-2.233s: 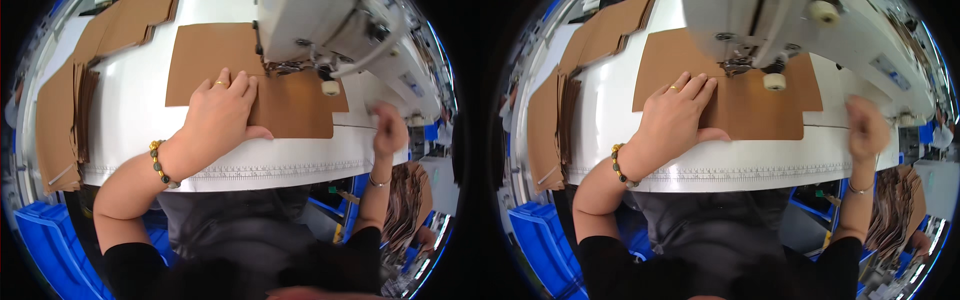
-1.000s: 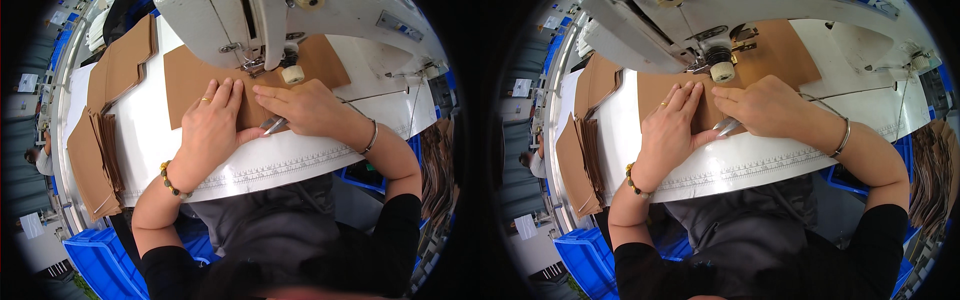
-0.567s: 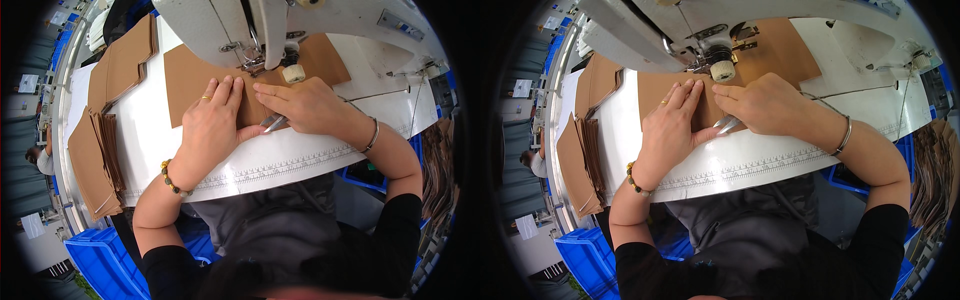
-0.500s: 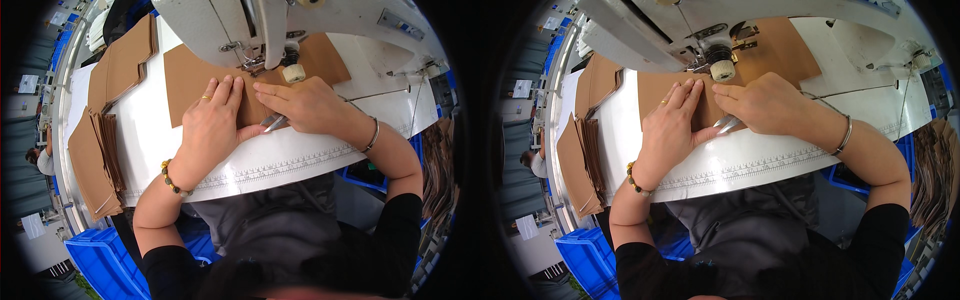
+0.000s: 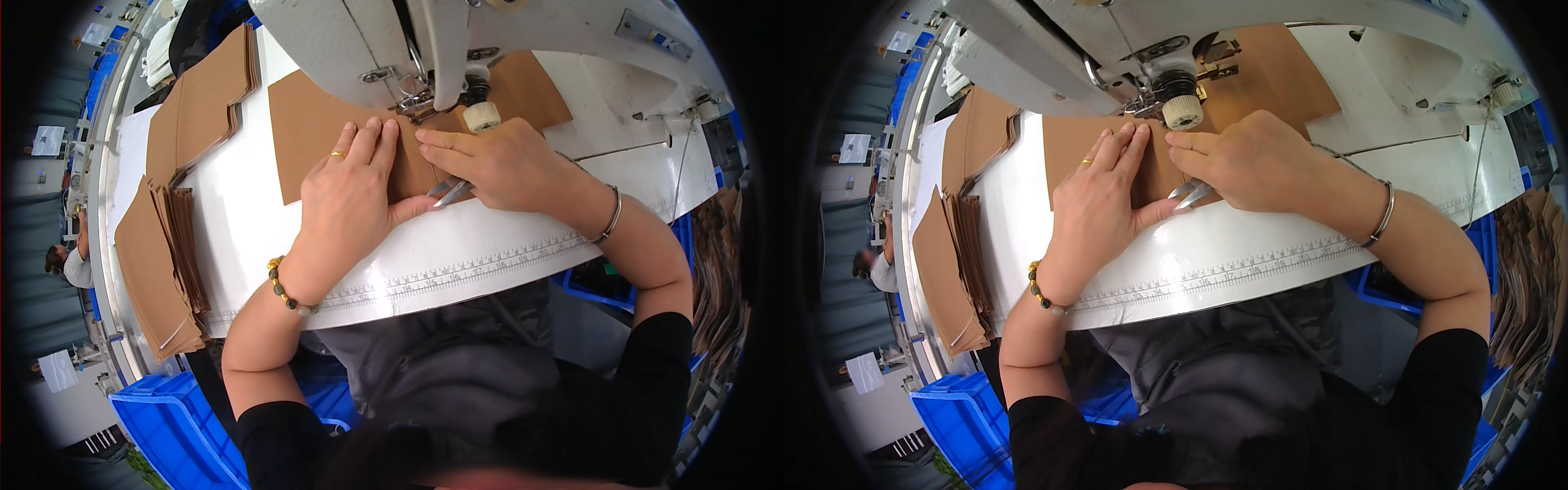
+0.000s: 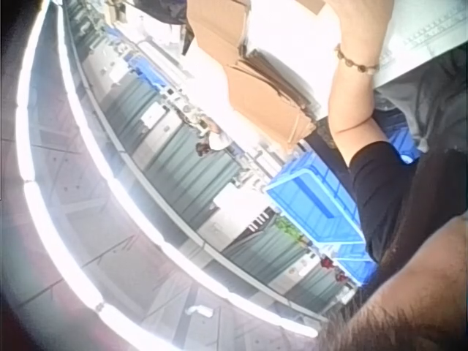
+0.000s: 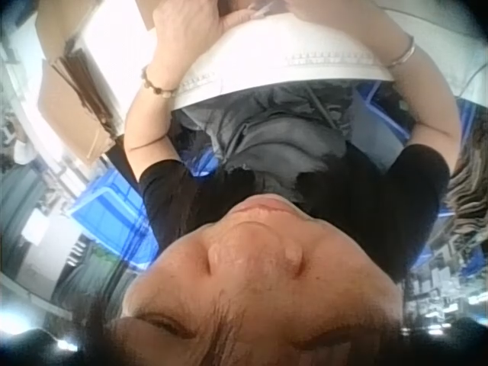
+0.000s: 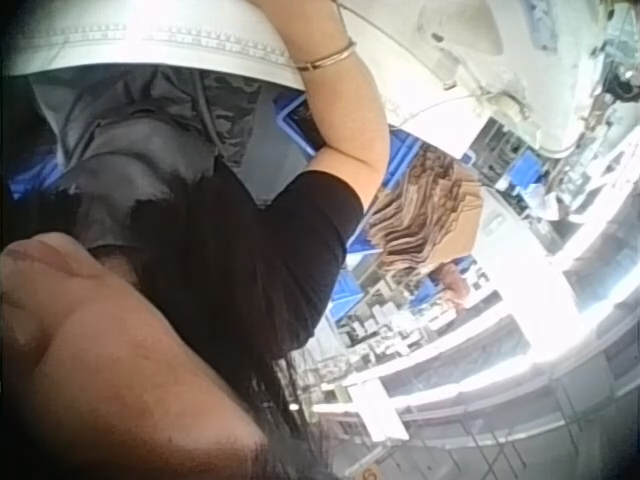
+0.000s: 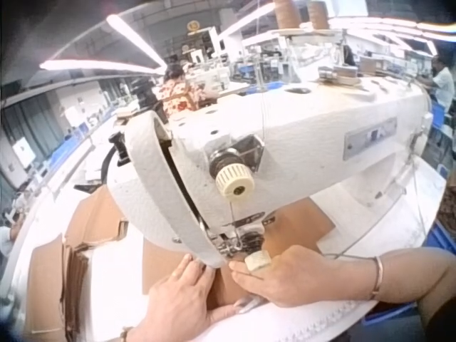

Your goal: Sewing together pieces of brown leather using an industrial sewing machine and trimming thread with snips.

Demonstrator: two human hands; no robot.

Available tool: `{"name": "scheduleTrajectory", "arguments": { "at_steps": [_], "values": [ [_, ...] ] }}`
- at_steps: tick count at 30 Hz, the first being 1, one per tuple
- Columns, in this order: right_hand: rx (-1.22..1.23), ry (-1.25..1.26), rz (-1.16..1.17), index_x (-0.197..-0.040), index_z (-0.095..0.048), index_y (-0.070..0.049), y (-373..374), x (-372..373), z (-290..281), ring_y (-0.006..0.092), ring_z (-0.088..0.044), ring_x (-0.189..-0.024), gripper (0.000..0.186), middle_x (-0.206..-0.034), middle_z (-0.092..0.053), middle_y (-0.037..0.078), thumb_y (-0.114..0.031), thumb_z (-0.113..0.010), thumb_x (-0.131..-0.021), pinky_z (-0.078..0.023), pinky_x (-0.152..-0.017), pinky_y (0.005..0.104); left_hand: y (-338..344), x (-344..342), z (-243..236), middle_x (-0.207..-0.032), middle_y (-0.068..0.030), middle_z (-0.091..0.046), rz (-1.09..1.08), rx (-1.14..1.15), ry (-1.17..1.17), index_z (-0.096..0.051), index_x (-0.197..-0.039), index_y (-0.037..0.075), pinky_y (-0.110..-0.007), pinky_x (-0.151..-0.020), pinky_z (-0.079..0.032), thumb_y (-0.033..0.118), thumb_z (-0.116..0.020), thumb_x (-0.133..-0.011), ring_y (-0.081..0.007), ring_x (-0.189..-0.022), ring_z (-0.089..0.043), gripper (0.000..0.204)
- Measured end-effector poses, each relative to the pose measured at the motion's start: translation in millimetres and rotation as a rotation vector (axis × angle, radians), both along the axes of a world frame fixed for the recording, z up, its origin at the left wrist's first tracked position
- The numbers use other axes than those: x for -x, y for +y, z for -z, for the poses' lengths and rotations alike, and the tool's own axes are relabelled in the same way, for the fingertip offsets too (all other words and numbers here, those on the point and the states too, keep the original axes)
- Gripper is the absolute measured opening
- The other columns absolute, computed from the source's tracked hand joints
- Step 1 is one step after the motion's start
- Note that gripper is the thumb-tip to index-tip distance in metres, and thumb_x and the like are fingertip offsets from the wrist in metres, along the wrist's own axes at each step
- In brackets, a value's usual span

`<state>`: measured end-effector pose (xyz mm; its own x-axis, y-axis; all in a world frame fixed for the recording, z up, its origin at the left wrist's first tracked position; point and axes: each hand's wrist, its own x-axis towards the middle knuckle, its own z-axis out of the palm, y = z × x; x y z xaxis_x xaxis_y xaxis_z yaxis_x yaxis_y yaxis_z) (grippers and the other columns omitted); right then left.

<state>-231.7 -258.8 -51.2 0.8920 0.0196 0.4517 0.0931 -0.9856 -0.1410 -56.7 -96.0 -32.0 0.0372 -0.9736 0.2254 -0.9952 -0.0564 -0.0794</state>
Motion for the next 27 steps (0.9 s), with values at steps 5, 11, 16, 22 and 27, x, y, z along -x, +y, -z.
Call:
{"name": "scheduleTrajectory", "arguments": {
  "at_steps": [5,11,16,22,27],
  "values": [
    [0.006,0.000,-0.001,-0.097,-0.070,-0.007,-3,3,-4,0.0213,-0.072,-0.075,0.018,-0.112,-0.074,0.003,-0.013,-0.069,-0.080,-0.055,-0.059,0.0351,-2,1,-2,-0.131,-0.0158,-0.062,0.002,0.022,0.018,-0.055,-0.140,-0.001,-0.039,-0.089,-0.056,0.071,-0.065,-0.078,-0.0336,-0.124,-0.060,0.096],
    [-0.170,-0.033,0.140,-0.091,-0.071,-0.006,-12,3,-3,0.0261,-0.069,-0.072,0.012,-0.088,-0.070,0.003,-0.013,-0.070,-0.081,-0.052,-0.059,0.0365,-3,1,-2,-0.128,-0.0162,-0.064,0.003,0.047,0.019,-0.055,-0.140,-0.001,-0.040,-0.089,-0.056,0.074,-0.065,-0.074,-0.0334,-0.123,-0.060,0.100],
    [-0.880,0.142,0.082,-0.092,-0.072,0.000,-23,-2,-6,0.0151,-0.058,-0.065,0.013,-0.089,-0.072,0.008,-0.005,-0.061,-0.088,-0.046,-0.061,0.0310,-3,-1,-1,-0.129,-0.0160,-0.063,-0.001,0.047,0.018,-0.055,-0.140,0.000,-0.040,-0.091,-0.055,0.073,-0.066,-0.075,-0.0331,-0.124,-0.059,0.099],
    [-1.033,-0.121,-0.218,-0.093,-0.072,0.000,-36,4,-6,0.0139,-0.056,-0.061,0.015,-0.086,-0.073,0.010,-0.003,-0.060,-0.085,-0.047,-0.064,0.0267,-5,1,-3,-0.131,-0.0160,-0.062,-0.009,0.033,0.049,-0.056,-0.140,-0.001,-0.041,-0.092,-0.054,0.073,-0.065,-0.075,-0.0335,-0.126,-0.058,0.098],
    [-0.465,0.163,-0.031,-0.091,-0.073,-0.004,-34,8,-36,0.0243,-0.064,-0.064,0.017,-0.078,-0.069,0.010,-0.013,-0.066,-0.079,-0.049,-0.064,0.0339,4,0,-1,-0.136,-0.0149,-0.060,-0.039,0.007,0.014,-0.055,-0.141,0.000,-0.041,-0.095,-0.054,0.074,-0.064,-0.077,-0.0351,-0.130,-0.056,0.098]
  ]
}}
